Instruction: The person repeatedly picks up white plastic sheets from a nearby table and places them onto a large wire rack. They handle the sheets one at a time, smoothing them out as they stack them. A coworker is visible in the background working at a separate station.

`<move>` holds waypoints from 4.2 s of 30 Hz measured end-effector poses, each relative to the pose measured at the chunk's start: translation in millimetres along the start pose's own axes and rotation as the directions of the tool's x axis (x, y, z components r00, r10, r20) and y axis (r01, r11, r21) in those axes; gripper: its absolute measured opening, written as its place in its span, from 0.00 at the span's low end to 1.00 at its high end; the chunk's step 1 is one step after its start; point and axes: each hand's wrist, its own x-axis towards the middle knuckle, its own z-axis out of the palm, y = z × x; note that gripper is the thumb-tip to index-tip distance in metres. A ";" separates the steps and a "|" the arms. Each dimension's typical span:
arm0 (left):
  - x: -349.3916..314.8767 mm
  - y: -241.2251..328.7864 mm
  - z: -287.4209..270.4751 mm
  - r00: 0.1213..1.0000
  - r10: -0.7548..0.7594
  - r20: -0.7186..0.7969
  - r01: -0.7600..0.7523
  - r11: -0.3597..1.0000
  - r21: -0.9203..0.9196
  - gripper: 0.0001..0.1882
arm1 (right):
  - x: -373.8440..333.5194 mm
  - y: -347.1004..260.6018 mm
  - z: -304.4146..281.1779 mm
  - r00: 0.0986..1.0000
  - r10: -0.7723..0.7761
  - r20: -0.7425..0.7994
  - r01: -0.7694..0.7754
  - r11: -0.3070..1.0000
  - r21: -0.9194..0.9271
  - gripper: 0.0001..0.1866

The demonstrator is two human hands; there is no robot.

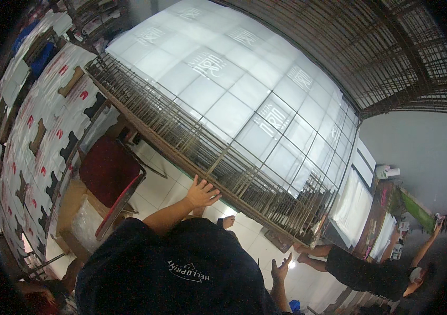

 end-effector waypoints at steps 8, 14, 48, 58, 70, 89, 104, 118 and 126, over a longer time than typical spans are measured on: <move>-14.7 -9.3 -28.3 0.804 -0.119 0.583 0.138 0.990 0.013 0.21 | 2.7 -32.3 1.0 0.999 0.011 0.034 -0.011 1.000 -0.007 0.50; 3.9 -8.7 -41.9 0.594 -0.167 0.787 0.201 0.978 0.056 0.25 | 2.1 -1.3 4.6 0.999 -0.029 0.021 0.029 1.000 0.002 0.50; -178.2 -149.2 -21.2 -0.213 -0.285 0.935 0.798 0.502 0.334 0.18 | -37.7 25.2 41.0 0.933 0.332 0.140 -0.323 0.943 -0.085 0.39; -164.2 -127.7 -15.9 0.177 -0.317 0.932 0.905 0.424 -0.028 0.21 | -46.9 45.2 58.0 0.910 0.392 0.136 -0.393 0.919 -0.022 0.38; 158.2 110.7 -151.6 0.722 -0.114 0.683 0.403 0.871 -0.280 0.07 | 21.3 81.4 40.2 0.937 0.325 0.125 -0.320 0.946 -0.059 0.35; 242.0 147.8 -58.3 0.880 -0.418 0.227 0.391 0.907 0.155 0.27 | 146.5 36.0 -90.1 0.938 -0.194 -0.288 0.170 0.980 -0.106 0.37; 237.9 148.1 -59.1 0.864 -0.407 0.298 0.348 0.909 0.230 0.28 | 174.7 69.8 -75.7 0.969 -0.237 -0.075 0.225 0.964 -0.145 0.40; 236.6 145.4 -54.2 0.852 -0.435 0.290 0.371 0.894 0.251 0.26 | 175.6 70.1 -85.0 0.971 -0.238 -0.026 0.232 0.963 -0.139 0.37; 234.5 140.2 -51.0 0.867 -0.422 0.264 0.359 0.897 0.257 0.25 | 177.5 73.5 -79.2 0.961 -0.263 -0.083 0.247 0.954 -0.170 0.37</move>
